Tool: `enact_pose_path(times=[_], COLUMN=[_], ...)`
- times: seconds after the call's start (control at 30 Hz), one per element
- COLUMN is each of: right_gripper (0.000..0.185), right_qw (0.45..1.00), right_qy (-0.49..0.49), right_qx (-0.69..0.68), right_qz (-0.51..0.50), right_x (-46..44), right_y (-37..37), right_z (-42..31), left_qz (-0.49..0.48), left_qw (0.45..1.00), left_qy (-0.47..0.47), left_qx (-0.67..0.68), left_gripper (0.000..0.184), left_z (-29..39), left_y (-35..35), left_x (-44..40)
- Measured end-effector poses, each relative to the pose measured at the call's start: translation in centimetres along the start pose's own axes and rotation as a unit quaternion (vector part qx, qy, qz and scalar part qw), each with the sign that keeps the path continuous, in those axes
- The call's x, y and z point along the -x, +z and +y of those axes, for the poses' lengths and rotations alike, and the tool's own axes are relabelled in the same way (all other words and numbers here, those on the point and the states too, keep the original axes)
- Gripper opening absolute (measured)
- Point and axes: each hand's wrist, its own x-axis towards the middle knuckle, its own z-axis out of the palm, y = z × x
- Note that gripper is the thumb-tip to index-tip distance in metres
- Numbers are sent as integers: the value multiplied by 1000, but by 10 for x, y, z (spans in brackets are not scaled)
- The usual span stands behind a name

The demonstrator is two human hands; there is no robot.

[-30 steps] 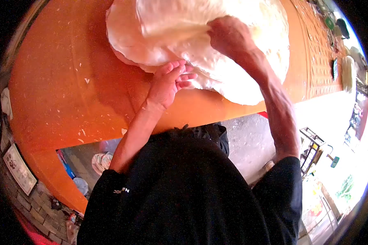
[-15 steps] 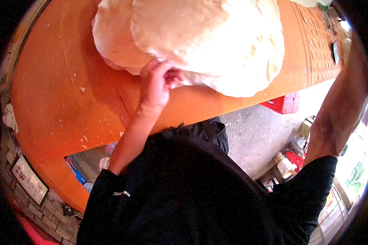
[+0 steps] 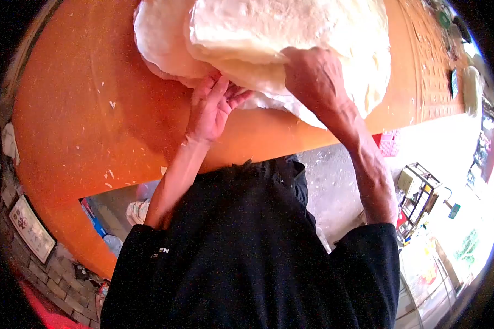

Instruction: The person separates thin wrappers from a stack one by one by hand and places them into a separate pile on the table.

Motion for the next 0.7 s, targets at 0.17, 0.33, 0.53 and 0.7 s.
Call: enact_pose_path(times=[0.17,0.33,0.53,0.7], right_gripper=[13,13,32,42], right_qw=[995,1000,991,996], right_qy=[-82,5,-58,12], right_qx=[25,-5,-65,12], right_qz=[57,-14,98,83], right_x=[10,-9,14,6], right_y=[28,21,30,38], right_z=[6,-12,-21,-43], left_qz=[-7,-3,148,118], left_qw=[1000,999,983,990], left_qy=[2,31,-41,-76], left_qx=[-15,-26,-100,-11], left_gripper=[23,32,32,25], left_z=[-1,-5,4,0], left_y=[9,5,17,24], left_x=[-10,-18,-28,-36])
